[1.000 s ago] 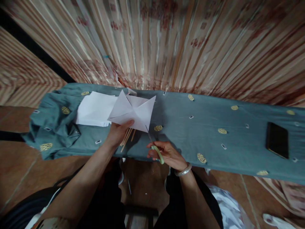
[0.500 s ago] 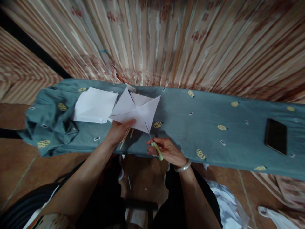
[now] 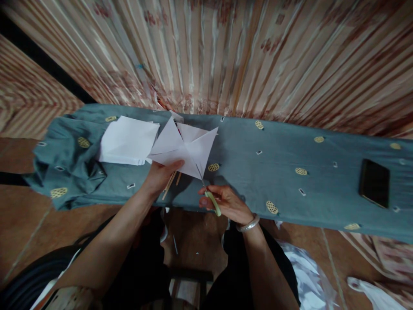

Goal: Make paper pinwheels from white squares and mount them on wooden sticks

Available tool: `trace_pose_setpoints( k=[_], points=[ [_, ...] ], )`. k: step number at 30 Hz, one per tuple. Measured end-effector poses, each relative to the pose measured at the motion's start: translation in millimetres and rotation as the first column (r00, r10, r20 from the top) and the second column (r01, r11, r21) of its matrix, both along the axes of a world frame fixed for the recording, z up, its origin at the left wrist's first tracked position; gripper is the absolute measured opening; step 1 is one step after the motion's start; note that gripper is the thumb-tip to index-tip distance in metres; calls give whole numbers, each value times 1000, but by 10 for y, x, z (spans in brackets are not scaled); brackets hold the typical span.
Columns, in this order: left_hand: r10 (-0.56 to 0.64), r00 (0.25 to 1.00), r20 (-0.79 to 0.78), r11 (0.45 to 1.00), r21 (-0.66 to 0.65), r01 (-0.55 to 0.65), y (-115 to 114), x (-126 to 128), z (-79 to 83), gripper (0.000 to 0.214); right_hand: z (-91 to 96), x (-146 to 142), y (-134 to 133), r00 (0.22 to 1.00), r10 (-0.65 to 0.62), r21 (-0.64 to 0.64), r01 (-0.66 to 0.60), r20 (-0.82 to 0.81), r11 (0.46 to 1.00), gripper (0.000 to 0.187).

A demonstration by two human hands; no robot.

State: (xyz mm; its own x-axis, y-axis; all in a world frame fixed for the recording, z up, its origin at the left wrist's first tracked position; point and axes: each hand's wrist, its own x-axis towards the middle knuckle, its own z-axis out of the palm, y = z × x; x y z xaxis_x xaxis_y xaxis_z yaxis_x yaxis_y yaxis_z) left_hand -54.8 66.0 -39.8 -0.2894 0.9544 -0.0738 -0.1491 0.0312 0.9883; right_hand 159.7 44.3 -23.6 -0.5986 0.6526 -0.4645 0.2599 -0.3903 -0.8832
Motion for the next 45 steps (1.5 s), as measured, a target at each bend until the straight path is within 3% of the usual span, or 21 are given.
trace_pose_setpoints(
  k=[18, 36, 45],
  points=[
    [4, 1000, 4, 1000, -10, -4, -2, 1, 56, 49, 14, -17, -7, 999, -37, -28, 37, -31, 999, 48],
    [14, 1000, 26, 1000, -22, -14, 1, -12, 43, 50, -2, -52, -17, 987, -136, -148, 123, -80, 981, 49],
    [3, 999, 35, 999, -36, -2, 0, -12, 44, 50, -33, -36, -27, 983, -160, -135, 148, -86, 980, 46]
  ],
)
